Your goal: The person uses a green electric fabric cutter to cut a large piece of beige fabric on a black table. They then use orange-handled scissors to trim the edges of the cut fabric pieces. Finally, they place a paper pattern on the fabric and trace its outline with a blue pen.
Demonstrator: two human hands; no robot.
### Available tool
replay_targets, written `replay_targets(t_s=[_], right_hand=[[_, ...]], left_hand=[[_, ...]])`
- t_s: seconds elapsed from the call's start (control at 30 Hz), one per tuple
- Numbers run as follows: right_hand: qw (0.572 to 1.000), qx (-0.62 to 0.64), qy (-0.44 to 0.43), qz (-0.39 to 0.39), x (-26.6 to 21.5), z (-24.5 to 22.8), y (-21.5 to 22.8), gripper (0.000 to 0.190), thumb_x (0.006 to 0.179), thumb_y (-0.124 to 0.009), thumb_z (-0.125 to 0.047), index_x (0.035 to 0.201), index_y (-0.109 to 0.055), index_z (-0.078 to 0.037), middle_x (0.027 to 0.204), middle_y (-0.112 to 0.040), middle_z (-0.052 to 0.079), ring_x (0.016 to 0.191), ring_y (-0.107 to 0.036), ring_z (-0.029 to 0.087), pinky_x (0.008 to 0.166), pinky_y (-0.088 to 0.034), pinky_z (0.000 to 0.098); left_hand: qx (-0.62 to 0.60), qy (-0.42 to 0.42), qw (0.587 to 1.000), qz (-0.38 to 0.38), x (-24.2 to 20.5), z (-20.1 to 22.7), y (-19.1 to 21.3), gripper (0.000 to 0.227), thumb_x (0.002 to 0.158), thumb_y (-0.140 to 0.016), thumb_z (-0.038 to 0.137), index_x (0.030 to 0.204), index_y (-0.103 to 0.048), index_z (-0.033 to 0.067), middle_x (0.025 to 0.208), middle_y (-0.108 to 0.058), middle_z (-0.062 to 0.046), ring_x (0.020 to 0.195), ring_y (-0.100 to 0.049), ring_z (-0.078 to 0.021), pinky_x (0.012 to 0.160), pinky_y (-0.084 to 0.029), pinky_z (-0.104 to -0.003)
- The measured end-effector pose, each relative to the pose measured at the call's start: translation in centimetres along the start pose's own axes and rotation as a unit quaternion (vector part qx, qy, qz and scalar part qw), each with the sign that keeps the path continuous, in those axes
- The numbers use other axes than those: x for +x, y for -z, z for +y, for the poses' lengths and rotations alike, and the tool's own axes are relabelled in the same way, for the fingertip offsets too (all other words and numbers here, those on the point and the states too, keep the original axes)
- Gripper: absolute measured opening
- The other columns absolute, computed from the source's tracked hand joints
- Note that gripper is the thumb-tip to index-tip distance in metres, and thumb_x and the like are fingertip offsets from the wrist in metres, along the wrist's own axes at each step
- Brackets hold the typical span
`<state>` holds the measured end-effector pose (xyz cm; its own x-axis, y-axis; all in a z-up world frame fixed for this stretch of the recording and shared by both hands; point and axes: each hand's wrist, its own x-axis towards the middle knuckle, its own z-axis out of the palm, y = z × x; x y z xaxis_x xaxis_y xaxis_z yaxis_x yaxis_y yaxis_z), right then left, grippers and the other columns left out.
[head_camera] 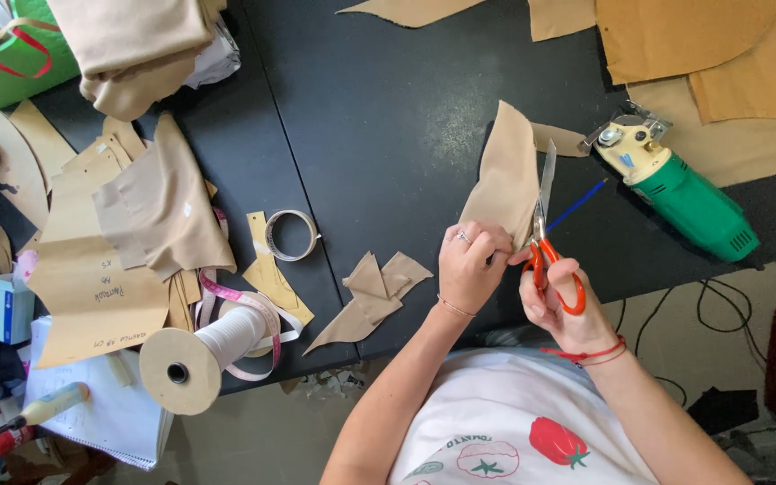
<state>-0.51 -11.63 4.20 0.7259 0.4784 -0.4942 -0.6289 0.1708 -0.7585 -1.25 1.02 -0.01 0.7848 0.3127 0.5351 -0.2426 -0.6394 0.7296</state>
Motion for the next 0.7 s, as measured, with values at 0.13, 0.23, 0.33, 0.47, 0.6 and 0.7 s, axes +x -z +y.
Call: replay_targets(t_s=[0.13, 0.23, 0.33, 0.47, 0.6, 0.7], right_hand=[[1.000, 0.026, 0.000, 0.009, 0.6, -0.4, -0.2, 0.057, 0.082, -0.041, -0.049, 0.099, -0.046, 0.006, 0.035, -0.030, 0.001, 0.019, -0.023, 0.005, 0.022, -0.021, 0.0109], [0.999, 0.016, 0.022, 0.019, 1.2, -0.9, -0.5, 0.051, 0.083, -0.045, -0.041, 0.100, -0.046, 0.007, 0.035, -0.031, 0.002, 0.020, -0.022, 0.005, 0.022, -0.020, 0.0113], [1.000, -0.008, 0.024, 0.007, 2.0, -1.6, -0.5, 0.056, 0.080, -0.046, -0.046, 0.100, -0.049, 0.006, 0.035, -0.033, 0.003, 0.019, -0.026, 0.007, 0.020, -0.021, 0.0126], [0.998, -0.046, 0.037, 0.000, 3.6, -3.2, -0.2, 0.056, 0.080, -0.046, -0.048, 0.098, -0.048, 0.005, 0.035, -0.032, 0.002, 0.020, -0.026, 0.006, 0.021, -0.022, 0.0124], [0.993, -0.107, 0.048, -0.001, 5.5, -5.9, -0.3, 0.050, 0.082, -0.047, -0.045, 0.097, -0.048, 0.003, 0.035, -0.033, 0.004, 0.020, -0.029, 0.009, 0.020, -0.023, 0.0151], [0.971, -0.236, -0.015, 0.028, 7.9, -8.6, 0.0, 0.020, 0.076, -0.062, -0.014, 0.088, -0.051, -0.001, 0.050, -0.051, 0.017, 0.030, -0.044, 0.022, 0.033, -0.037, 0.0269]], left_hand=[[-0.003, -0.008, 1.000, 0.008, 0.2, -0.3, 0.2, 0.020, 0.073, -0.060, 0.002, 0.065, -0.048, 0.0155, 0.065, -0.052, 0.007, 0.061, -0.053, -0.0131, 0.067, -0.044, -0.026], [-0.012, -0.005, 1.000, 0.014, 0.4, -0.5, 0.5, 0.020, 0.074, -0.060, 0.003, 0.064, -0.049, 0.0157, 0.065, -0.053, 0.007, 0.062, -0.053, -0.0130, 0.066, -0.045, -0.026], [-0.028, 0.018, 0.999, 0.018, 0.7, -0.1, 0.9, 0.019, 0.073, -0.060, 0.003, 0.065, -0.048, 0.0150, 0.065, -0.052, 0.006, 0.064, -0.055, -0.0146, 0.068, -0.046, -0.028], [-0.084, 0.090, 0.992, 0.039, 1.5, 0.9, 1.9, 0.023, 0.068, -0.055, -0.009, 0.065, -0.046, 0.0113, 0.064, -0.052, 0.001, 0.069, -0.058, -0.0207, 0.068, -0.047, -0.030], [-0.246, 0.248, 0.912, 0.216, 4.6, 1.2, 3.6, 0.023, 0.079, -0.040, -0.013, 0.073, -0.035, 0.0084, 0.062, -0.041, 0.001, 0.081, -0.057, -0.0204, 0.073, -0.044, -0.031], [-0.100, 0.479, 0.819, 0.300, 4.8, -3.6, 5.4, 0.017, 0.080, -0.058, 0.022, 0.080, -0.043, 0.0124, 0.063, -0.038, 0.004, 0.055, -0.036, -0.0058, 0.056, -0.035, -0.021]])
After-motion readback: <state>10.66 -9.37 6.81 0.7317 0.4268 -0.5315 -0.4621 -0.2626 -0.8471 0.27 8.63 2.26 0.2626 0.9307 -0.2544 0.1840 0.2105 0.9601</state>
